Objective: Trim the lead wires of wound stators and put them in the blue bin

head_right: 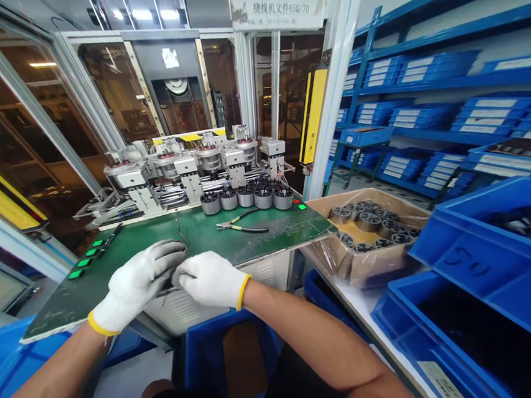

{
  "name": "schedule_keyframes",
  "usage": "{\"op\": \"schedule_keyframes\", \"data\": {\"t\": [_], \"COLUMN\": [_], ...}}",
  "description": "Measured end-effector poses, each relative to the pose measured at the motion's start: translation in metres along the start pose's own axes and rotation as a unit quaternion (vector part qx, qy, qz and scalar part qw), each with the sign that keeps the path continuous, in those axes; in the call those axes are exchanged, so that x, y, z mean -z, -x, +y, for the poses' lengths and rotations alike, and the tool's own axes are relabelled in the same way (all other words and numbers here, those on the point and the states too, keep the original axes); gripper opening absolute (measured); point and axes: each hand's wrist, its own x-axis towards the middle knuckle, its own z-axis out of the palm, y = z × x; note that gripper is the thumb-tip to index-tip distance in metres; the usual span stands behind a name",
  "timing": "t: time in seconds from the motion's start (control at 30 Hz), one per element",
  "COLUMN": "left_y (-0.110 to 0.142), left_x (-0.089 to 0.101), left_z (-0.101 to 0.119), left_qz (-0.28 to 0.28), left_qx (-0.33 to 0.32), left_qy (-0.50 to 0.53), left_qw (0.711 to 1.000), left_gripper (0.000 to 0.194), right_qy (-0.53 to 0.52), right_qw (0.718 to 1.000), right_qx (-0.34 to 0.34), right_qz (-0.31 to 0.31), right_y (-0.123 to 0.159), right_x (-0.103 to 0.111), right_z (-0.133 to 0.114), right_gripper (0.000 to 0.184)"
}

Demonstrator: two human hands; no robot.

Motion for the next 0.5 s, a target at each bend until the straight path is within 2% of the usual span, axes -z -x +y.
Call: {"op": "schedule_keyframes", "data": {"t": [0.1,0.2,0.3,0.37,0.43,0.5], "left_y": [0.001,0.002,0.002,0.002,0.002,0.002], "left_x": [-0.003,-0.006,-0.007,-0.007,-0.008,-0.008], "left_z": [-0.001,0.000,0.001,0.002,0.002,0.001], "left_qz": [-0.004,0.009,0.010,0.007,0.005,0.003], "left_qx": [-0.016,-0.020,0.001,0.009,0.008,0.008], "left_qy": [-0.062,-0.081,-0.104,-0.105,-0.089,-0.075], "left_qw": [0.998,0.996,0.995,0.994,0.996,0.997], "left_gripper": [0.033,0.034,0.031,0.029,0.031,0.031], "right_qy": [0.100,0.148,0.090,0.054,0.101,0.203], "right_qw": [0.995,0.989,0.990,0.987,0.988,0.978], "right_qx": [0.002,0.003,0.066,0.112,0.087,0.014], "right_qz": [-0.003,0.006,0.086,0.099,0.073,0.043], "right_y": [0.001,-0.005,-0.014,-0.018,-0.016,-0.009], "right_x": [-0.001,0.011,0.026,0.027,0.018,0.005], "right_z": [-0.009,-0.014,-0.007,0.004,0.015,0.022], "right_gripper": [0.025,0.032,0.038,0.041,0.045,0.047]}}
